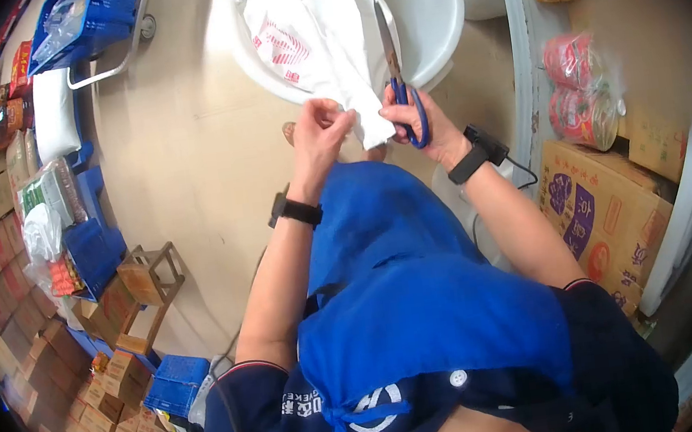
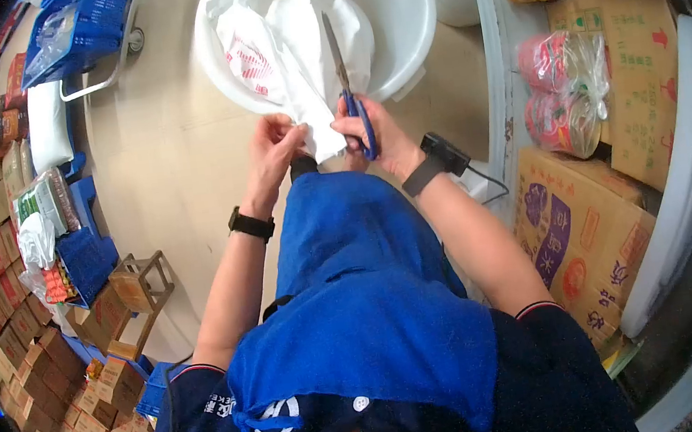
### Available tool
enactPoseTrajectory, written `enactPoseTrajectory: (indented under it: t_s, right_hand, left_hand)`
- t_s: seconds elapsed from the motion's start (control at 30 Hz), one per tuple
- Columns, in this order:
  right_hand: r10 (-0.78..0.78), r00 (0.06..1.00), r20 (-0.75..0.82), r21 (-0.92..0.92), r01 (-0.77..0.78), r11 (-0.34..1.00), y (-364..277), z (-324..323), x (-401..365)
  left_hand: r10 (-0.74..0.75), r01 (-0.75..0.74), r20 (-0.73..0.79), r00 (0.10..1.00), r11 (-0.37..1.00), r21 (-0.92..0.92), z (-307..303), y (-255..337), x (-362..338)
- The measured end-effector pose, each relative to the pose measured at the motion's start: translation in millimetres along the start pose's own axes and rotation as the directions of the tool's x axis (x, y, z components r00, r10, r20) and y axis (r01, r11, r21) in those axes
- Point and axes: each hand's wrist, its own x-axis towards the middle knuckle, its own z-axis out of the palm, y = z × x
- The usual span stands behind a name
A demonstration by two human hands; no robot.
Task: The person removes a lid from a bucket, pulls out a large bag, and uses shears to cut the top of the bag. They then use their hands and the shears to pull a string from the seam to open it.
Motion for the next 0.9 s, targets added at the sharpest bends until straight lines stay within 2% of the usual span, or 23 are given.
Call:
enactPoseTrajectory:
  t_s: [0.03,0.07,0.17,0.2,0.3,0.33,0.43,0.57,0.6,0.63,0.67,0.7,0.77,0.8,0.9]
  right_hand:
    - [0.001,1.0,-0.012,0.008,-0.001,1.0,2,4,-1]
    - [-0.016,1.0,-0.021,0.006,0.016,1.0,4,12,-2]
    - [-0.063,0.997,-0.035,-0.002,0.063,0.998,15,25,-3]
    - [-0.076,0.996,-0.042,-0.006,0.076,0.997,19,26,-2]
    - [-0.082,0.997,0.001,-0.045,0.082,0.996,21,23,-3]
    - [-0.085,0.996,-0.006,-0.046,0.085,0.995,23,23,-3]
    - [-0.081,0.997,-0.019,-0.05,0.08,0.996,26,24,-4]
    - [-0.067,0.997,-0.025,-0.068,0.065,0.996,25,21,-6]
    - [-0.069,0.997,-0.026,-0.08,0.066,0.995,24,20,-6]
    - [-0.065,0.998,-0.023,-0.088,0.063,0.994,25,17,-4]
    - [-0.06,0.998,-0.02,-0.095,0.057,0.994,27,11,-1]
    - [-0.05,0.999,-0.016,-0.103,0.048,0.994,28,9,1]
    - [-0.016,0.998,-0.054,-0.165,0.006,0.986,27,7,11]
    - [0.004,0.997,-0.079,-0.195,-0.019,0.981,26,5,16]
    - [0.136,0.99,0.029,-0.076,-0.134,0.988,22,-1,25]
  left_hand:
    - [0.186,-0.158,-0.099,0.977,0.957,0.244,-2,11,9]
    - [0.25,-0.18,-0.115,0.961,0.886,0.428,-3,34,16]
    - [0.379,-0.206,-0.112,0.918,0.702,0.682,-8,41,57]
    - [0.278,-0.139,-0.106,0.955,0.733,0.666,-10,42,69]
    - [0.337,-0.101,-0.236,0.912,0.74,0.665,-9,36,97]
    - [0.284,-0.016,-0.321,0.903,0.771,0.636,-7,34,105]
    - [0.194,0.053,-0.27,0.943,0.714,0.698,-12,42,121]
    - [0.362,-0.121,-0.181,0.914,0.671,0.731,-21,46,135]
    - [0.356,-0.154,-0.182,0.917,0.735,0.66,-30,50,133]
    - [0.189,-0.11,-0.183,0.965,0.921,0.373,-43,45,132]
    - [0.061,-0.06,-0.196,0.979,0.998,0.011,-52,40,123]
    - [-0.069,0.007,-0.163,0.984,0.935,-0.353,-61,31,115]
    - [-0.09,-0.008,-0.125,0.988,0.778,-0.628,-81,10,105]
    - [-0.178,-0.025,-0.199,0.964,0.681,-0.732,-71,13,94]
    - [-0.147,-0.016,-0.113,0.983,0.543,-0.84,-76,-20,111]
